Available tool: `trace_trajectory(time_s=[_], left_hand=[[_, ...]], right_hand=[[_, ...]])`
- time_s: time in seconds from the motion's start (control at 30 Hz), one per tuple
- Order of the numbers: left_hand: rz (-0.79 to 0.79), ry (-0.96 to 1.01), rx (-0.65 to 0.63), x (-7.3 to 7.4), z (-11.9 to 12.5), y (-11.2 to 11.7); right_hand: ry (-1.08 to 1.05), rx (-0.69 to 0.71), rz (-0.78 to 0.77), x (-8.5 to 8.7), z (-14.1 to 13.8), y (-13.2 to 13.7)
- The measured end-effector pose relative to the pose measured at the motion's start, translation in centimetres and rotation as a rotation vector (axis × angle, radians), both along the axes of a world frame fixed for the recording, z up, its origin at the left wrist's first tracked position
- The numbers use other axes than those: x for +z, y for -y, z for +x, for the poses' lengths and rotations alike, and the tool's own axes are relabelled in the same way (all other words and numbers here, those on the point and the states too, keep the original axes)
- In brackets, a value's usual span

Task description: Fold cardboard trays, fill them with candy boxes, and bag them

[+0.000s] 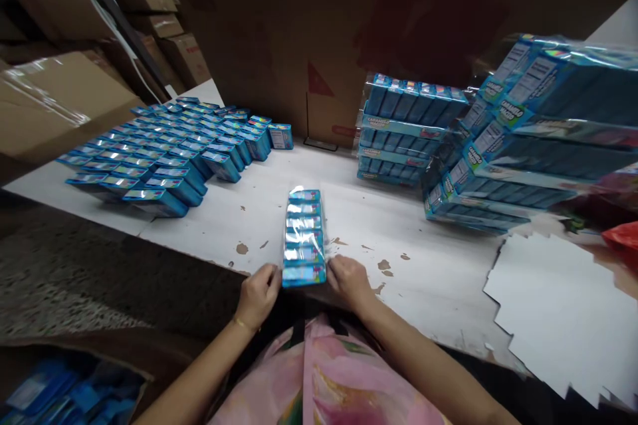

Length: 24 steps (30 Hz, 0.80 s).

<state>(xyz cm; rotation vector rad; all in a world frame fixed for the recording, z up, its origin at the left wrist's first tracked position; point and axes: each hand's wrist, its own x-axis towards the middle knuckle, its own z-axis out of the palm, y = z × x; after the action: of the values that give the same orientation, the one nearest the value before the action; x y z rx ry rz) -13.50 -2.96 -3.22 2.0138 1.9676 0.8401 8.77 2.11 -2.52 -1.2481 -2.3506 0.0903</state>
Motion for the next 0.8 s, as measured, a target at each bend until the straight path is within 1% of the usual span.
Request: trace_trajectory(time_s=[0.03, 0.1, 0.2, 0.23, 0.27, 0.37, 0.4, 0.43, 0.5, 0.67, 0.73, 0.8], left_hand=[[0.012, 0.003, 0.07, 0.0, -0.1, -0.6], [0.018, 0.016, 0.162, -0.3, -0.5, -1.2], [0.001, 0.008, 0.223, -0.9, -0.3, -1.1], [-0.01, -0.019, 0.248, -1.1, -0.1, -0.9], [-0.026, -0.056, 0.276, -1.2, 0.2, -0.7], [-0.082, -0.14, 0.349, -1.6, 1.4, -0.3], [-0.092, -0.143, 0.353, -1.7, 1.7, -0.3], [-0.094, -0.136, 0.347, -1.8, 1.9, -0.2], [-0.085, -0.109, 0.328, -2.0, 2.1, -0.2], [-0.07, -0.053, 0.304, -2.2, 1.9, -0.5], [-0.06, -0.034, 0.302, -2.1, 1.7, -0.5], [-0.045, 0.008, 0.31, -1.9, 1.5, -0.2]], right_hand=[[-0.007, -0.028, -0.021, 0.3, -0.2, -0.6], [-0.031, -0.062, -0.083, 0.6, 0.0, -1.0], [-0.072, -0.104, -0.191, 0.6, 0.8, 0.4], [-0.085, -0.083, -0.216, 0.5, 0.9, 1.2], [-0.098, -0.029, -0.232, 0.5, 0.7, 2.0], [-0.138, 0.2, -0.209, 0.1, -1.2, 3.9], [-0.146, 0.235, -0.193, 0.0, -2.0, 4.2], [-0.148, 0.235, -0.179, -0.2, -2.8, 4.2], [-0.134, 0.189, -0.163, -0.6, -4.1, 3.9], [-0.084, 0.126, -0.129, -1.6, -5.2, 2.3], [-0.072, 0.12, -0.127, -1.3, -5.1, 2.3], [-0.078, 0.151, -0.147, -0.4, -4.7, 2.9]])
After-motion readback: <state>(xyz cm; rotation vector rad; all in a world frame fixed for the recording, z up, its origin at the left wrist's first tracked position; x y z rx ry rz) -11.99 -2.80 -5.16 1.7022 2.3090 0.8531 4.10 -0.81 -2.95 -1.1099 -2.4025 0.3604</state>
